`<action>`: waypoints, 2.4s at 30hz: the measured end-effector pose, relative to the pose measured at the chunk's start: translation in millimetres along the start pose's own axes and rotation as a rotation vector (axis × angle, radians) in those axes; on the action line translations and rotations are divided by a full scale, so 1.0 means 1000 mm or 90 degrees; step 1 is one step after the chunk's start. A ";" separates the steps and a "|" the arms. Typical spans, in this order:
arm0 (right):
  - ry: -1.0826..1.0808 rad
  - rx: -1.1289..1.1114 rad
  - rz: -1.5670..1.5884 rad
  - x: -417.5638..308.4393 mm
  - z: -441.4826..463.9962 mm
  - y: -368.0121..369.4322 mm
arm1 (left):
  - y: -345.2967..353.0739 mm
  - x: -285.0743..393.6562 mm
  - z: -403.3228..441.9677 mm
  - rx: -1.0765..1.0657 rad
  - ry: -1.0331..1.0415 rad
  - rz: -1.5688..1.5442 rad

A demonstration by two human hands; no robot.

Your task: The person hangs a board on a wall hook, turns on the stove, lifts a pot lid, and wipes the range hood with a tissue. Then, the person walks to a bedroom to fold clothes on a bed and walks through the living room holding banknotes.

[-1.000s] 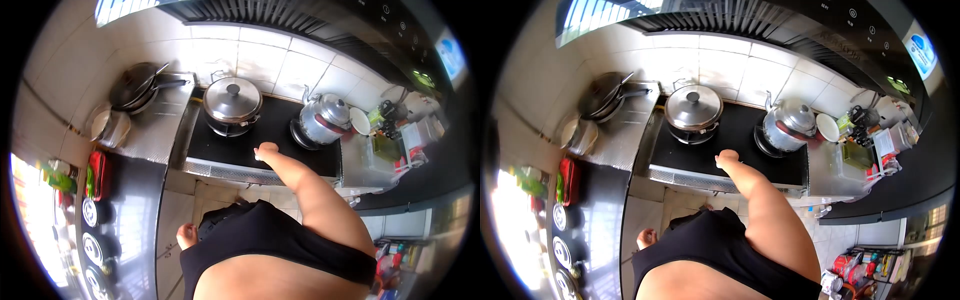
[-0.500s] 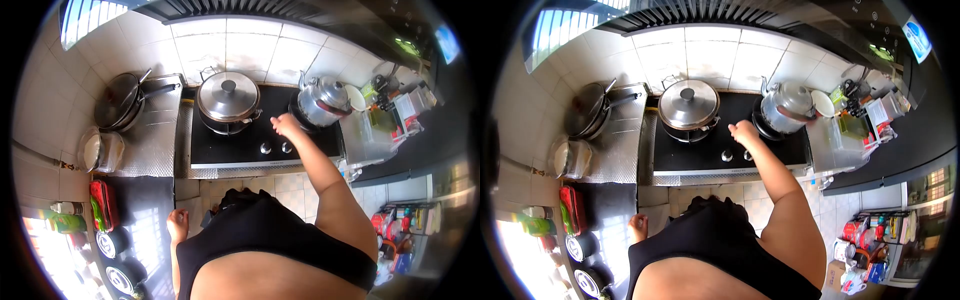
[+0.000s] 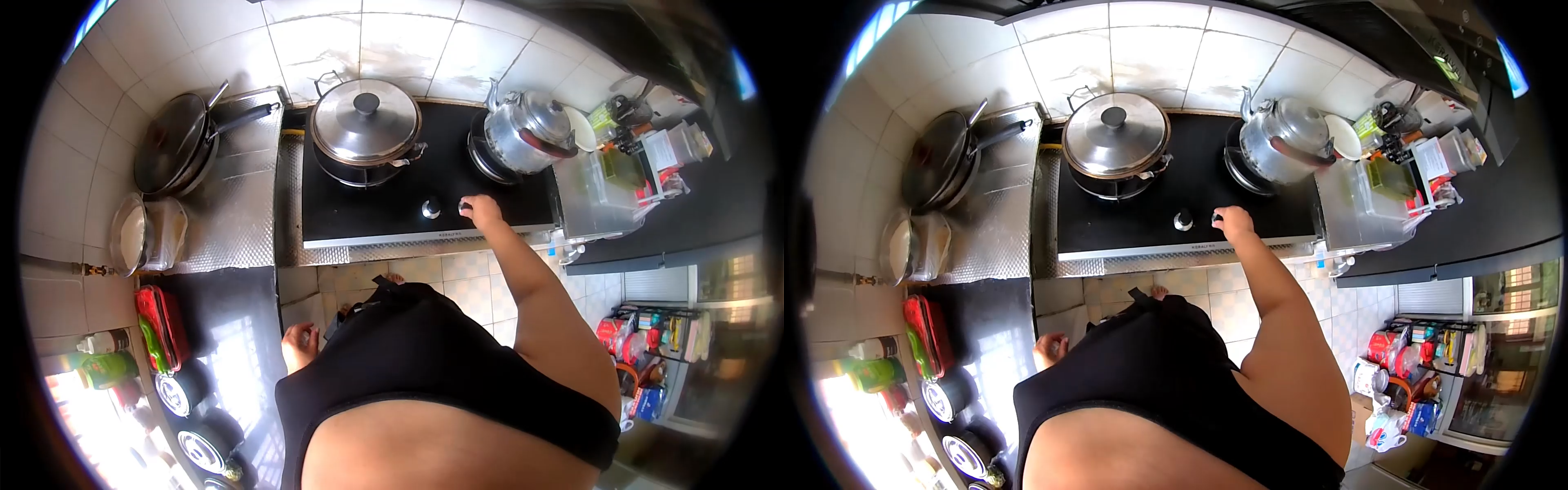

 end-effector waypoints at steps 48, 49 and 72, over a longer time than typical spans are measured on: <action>-0.205 0.407 0.037 -0.084 0.043 -0.113 | 0.007 0.003 -0.019 0.022 -0.035 0.004; -0.282 0.450 0.064 -0.102 0.058 -0.127 | 0.006 0.005 -0.020 0.027 -0.048 0.008; -0.221 0.089 -0.036 -0.214 0.221 -0.234 | -0.005 -0.010 -0.080 0.148 -0.188 -0.028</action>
Point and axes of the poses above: each hand's wrist, its own z-axis towards the middle knuckle, its own y-axis out of the palm, x = y × z, the point moved 2 cm from there along z, towards the middle knuckle, and after that the axes turned 11 degrees about -y, right-handed, at the moved point
